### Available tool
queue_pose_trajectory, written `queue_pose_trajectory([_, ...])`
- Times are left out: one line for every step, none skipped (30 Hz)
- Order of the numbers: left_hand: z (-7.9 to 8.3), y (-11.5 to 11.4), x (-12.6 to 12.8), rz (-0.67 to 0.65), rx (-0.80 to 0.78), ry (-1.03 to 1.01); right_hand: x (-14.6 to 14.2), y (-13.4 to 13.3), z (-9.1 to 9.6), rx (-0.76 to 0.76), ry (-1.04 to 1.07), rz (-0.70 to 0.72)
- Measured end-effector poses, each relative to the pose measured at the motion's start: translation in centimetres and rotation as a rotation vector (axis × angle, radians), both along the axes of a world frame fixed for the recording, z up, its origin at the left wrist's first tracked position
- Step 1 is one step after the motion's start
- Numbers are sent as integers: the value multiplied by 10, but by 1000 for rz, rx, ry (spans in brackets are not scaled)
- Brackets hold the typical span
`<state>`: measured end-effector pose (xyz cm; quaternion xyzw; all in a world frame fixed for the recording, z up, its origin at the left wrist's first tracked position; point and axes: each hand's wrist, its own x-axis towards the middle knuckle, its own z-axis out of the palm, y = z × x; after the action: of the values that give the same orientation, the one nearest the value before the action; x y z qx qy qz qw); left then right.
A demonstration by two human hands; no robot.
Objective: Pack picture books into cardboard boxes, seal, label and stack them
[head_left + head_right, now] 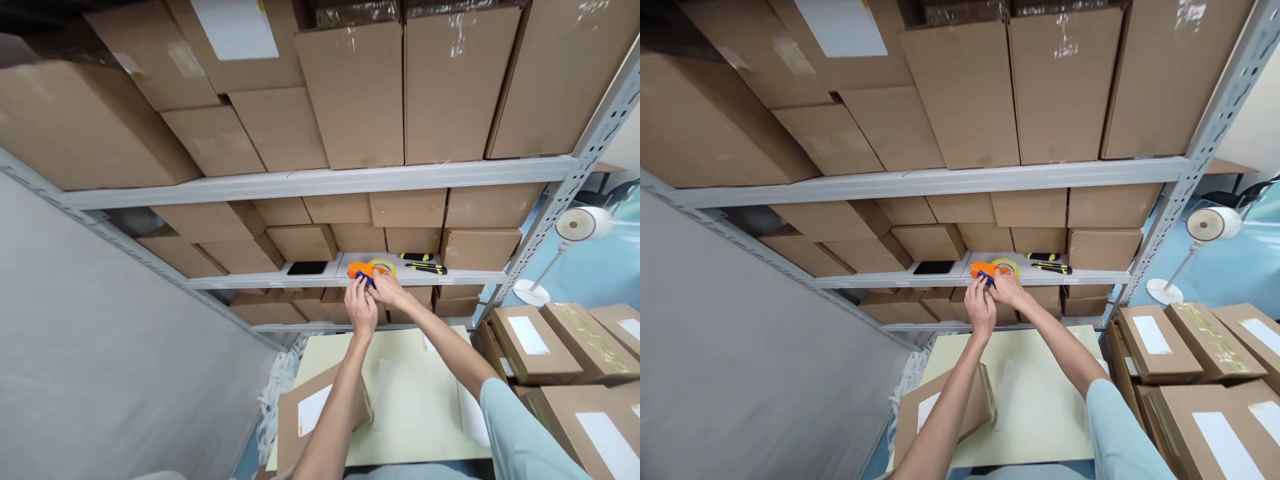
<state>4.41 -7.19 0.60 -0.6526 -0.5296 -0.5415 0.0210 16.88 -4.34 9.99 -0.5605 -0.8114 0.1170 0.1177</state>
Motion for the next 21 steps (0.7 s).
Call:
queue_pose_trajectory([10, 9, 2, -4, -14, 3, -3, 16, 8, 3, -30, -15])
queue_pose_trajectory([17, 16, 3, -5, -32, 5, -6, 31, 15, 0, -52, -33])
queue_pose_trajectory([22, 20, 2, -1, -47, 8, -8, 44, 21, -9, -68, -54])
queue_pose_trajectory([25, 23, 0, 4, -57, 11, -10, 55, 24, -22, -79, -70])
queue_pose_trajectory([27, 23, -2, 10, -61, 15, -11, 64, 26, -38, -87, -83])
queue_pose_trajectory([27, 22, -6, 15, -59, 21, -12, 72, 26, -55, -97, -94])
queue_pose_trajectory([26, 19, -10, 20, -55, 30, -13, 77, 25, -69, -108, -104])
queue_pose_trajectory([24, 16, -15, 26, -52, 42, -13, 81, 22, -79, -117, -111])
queue_pose_trajectory([22, 11, -20, 33, -52, 55, -12, 84, 19, -83, -124, -117])
queue_pose_trajectory([19, 6, -25, 41, -58, 66, -11, 86, 16, -79, -129, -120])
queue_pose_trajectory([16, 0, -32, 48, -70, 75, -9, 87, 13, -67, -131, -120])
queue_pose_trajectory([13, -7, -39, 55, -87, 79, -7, 88, 11, -50, -132, -118])
queue_pose_trajectory([8, -14, -48, 62, -108, 80, -4, 88, 8, -33, -131, -114])
queue_pose_trajectory([3, -23, -58, 71, -131, 78, -1, 88, 5, -19, -133, -108])
queue_pose_trajectory([-5, -33, -70, 85, -158, 75, 1, 86, 1, 5, -125, -101])
queue_pose_trajectory([-14, -46, -83, 108, -186, 70, 3, 82, -6, 32, -111, -96])
queue_pose_trajectory([-26, -61, -98, 141, -218, 61, 4, 76, -17, 88, -75, -95])
queue_pose_trajectory([-40, -79, -113, 185, -253, 49, 4, 66, -33, 190, 18, -100])
queue_pose_trajectory([-56, -100, -128, 244, -294, 31, 3, 51, -52, 253, 109, -109])
queue_pose_trajectory([-72, -123, -142, 316, -348, 8, 2, 32, -76, 282, 201, -121])
queue_pose_trajectory([-88, -147, -153, 399, -414, -17, 0, 7, -103, 256, 279, -131])
